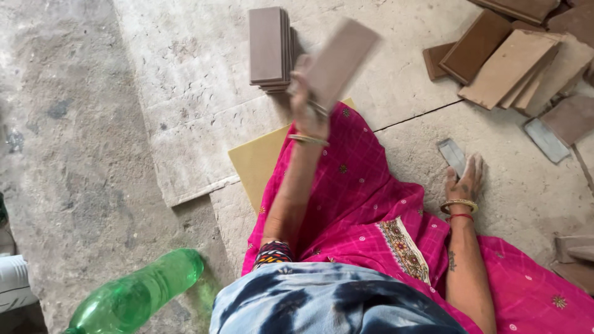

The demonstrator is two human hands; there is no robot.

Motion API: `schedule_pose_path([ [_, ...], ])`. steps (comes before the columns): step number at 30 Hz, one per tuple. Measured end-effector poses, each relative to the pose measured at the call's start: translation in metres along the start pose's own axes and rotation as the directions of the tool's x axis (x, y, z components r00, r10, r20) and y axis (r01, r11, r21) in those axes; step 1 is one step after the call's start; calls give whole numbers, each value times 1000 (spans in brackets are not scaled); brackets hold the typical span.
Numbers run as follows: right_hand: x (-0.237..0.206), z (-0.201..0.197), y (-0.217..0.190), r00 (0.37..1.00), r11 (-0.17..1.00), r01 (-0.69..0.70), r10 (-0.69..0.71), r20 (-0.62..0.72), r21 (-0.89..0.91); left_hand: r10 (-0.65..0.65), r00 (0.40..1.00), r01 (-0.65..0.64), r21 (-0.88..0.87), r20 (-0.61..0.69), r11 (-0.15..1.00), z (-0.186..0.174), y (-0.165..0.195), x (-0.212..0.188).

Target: The person sits on the floor and smooths the edges of rectangular tiles using a small abrasive block. They pick up tiles one at a time, rub the edges, and place the finished pieces into a growing stack on the left.

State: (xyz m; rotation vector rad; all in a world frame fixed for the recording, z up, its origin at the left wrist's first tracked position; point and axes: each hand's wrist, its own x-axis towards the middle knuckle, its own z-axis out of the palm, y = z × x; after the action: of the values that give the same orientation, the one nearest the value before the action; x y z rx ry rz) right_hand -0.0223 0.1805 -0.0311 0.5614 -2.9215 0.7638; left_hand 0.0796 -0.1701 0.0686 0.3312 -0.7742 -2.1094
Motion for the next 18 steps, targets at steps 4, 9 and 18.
schedule_pose_path([
  [4,0,-2,0,998,998,-52,53,40,-35,80,964,-42,152,-254,988,-29,53,39],
  [9,0,-1,3,999,999,-29,29,17,-29,231,863,-47,384,-449,922,-50,75,65],
  [18,-1,0,4,998,999,-47,47,37,-13,404,777,4,645,-482,764,-61,64,77],
])
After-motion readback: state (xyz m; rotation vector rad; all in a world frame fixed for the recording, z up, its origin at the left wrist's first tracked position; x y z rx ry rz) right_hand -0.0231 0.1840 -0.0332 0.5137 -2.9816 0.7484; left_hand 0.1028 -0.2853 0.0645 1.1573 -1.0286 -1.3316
